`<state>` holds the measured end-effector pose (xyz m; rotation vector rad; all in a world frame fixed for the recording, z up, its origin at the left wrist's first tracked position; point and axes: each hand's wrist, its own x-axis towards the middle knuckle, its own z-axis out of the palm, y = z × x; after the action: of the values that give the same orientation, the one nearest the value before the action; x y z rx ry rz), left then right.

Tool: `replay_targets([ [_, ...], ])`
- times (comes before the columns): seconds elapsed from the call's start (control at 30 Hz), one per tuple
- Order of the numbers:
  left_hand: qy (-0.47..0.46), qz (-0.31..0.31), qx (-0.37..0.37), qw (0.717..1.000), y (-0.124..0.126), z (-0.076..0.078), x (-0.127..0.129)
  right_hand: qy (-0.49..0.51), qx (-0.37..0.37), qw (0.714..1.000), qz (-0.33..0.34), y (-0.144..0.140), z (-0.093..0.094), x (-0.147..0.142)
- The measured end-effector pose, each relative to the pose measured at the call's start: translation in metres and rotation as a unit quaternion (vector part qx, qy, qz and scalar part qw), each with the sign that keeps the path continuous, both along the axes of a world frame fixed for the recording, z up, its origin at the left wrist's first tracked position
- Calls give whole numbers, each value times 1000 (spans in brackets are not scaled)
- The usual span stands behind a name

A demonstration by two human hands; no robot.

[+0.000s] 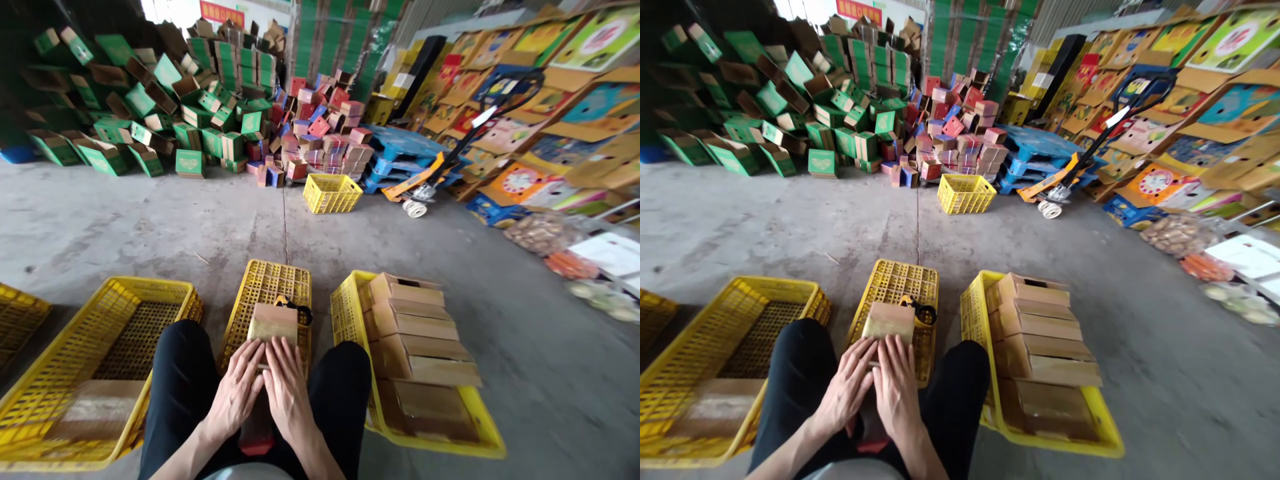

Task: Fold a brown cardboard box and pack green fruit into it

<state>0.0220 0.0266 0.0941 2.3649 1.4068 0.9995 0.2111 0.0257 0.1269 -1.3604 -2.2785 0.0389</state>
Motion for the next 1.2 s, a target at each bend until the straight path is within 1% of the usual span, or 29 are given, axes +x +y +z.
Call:
replay_targets([
  [0.1, 16, -6, 7, 1000, 3, 0, -6, -5, -15, 1000, -2, 1, 1, -7],
  [0.23, 34, -3, 18, 999, 8, -3, -11, 21, -32, 999, -13, 0, 6, -3],
  [0.37, 37, 28, 16, 999, 8, -3, -7, 65, -32, 997, -7, 2, 19, 4],
  [0.47, 27, 28, 7, 999, 7, 0, -1, 79, -12, 997, -9, 7, 25, 4],
  [0.6, 15, 12, 11, 1000, 11, 4, 2, 46, 16, 999, -10, 18, 19, -2],
  [0.7, 37, 2, 18, 999, 16, 6, -3, 6, 24, 1000, 5, 22, 11, -3],
  [0.8, 68, -4, 28, 997, 18, 6, -13, -30, 6, 1000, 9, 21, 6, 6],
  [0.9, 82, -5, 28, 996, 17, 4, -20, -53, -16, 998, -11, 15, 4, 21],
  [1.03, 53, 2, 10, 999, 14, 0, -17, -37, -15, 999, -29, 9, 2, 33],
  [1.1, 25, 6, 2, 1000, 17, 0, -11, -19, -6, 999, -28, 11, 2, 32],
  [1.2, 8, 13, 3, 1000, 30, 4, -2, 4, 6, 1000, -30, 24, 3, 23],
])
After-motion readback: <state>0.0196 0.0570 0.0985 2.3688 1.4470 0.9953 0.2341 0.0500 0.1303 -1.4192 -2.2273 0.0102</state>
